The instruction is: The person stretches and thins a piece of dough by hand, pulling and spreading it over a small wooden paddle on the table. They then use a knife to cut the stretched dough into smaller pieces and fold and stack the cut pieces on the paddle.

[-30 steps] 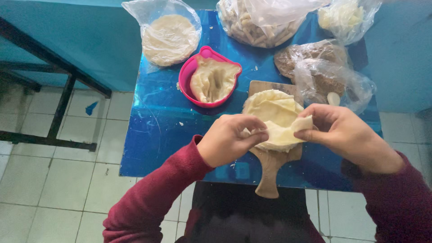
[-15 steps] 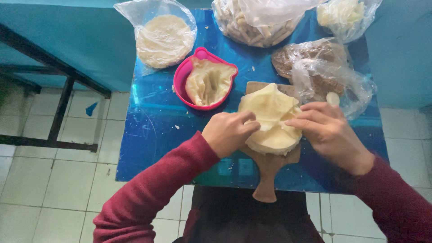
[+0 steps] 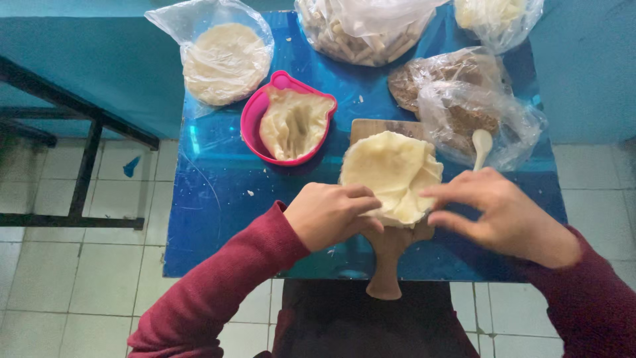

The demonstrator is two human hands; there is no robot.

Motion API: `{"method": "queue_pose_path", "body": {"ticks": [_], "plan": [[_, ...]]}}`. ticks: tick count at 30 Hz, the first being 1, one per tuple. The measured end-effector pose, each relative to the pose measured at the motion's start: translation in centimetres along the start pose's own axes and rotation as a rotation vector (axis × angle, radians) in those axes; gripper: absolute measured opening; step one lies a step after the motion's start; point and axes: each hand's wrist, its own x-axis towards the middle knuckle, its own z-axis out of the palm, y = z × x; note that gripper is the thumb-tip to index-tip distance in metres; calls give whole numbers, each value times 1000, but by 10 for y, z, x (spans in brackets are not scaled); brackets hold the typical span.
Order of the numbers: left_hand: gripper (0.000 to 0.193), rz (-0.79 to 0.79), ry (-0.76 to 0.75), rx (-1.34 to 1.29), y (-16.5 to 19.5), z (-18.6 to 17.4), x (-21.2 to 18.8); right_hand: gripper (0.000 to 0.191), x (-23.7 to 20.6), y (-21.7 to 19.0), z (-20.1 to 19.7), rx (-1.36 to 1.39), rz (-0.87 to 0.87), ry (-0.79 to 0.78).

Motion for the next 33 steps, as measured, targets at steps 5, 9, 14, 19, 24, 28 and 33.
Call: {"method": "queue_pose_path", "body": {"ticks": [5,9,14,19,24,28,33], "plan": [[26,-19,-49,113,8,11,8,19,34,9,17,-92,281,298],[32,-3,-10,89,25,25,7,21,54,15,29,-225,208,326],[32,-47,-26,87,24,23,2,15,56,24,27,177,37,329],[28,-81,-95,29,22,17,1,20,50,32,29,449,378,275],[27,-82,-103,-33,17,11,3,20,45,34,25,283,513,173],[32,-138,-77,-54,15,9,1,25,43,25,23,138,475,197],[11,-103,-35,14,12,14,-2,26,41,6,26,-214,223,389]]}}
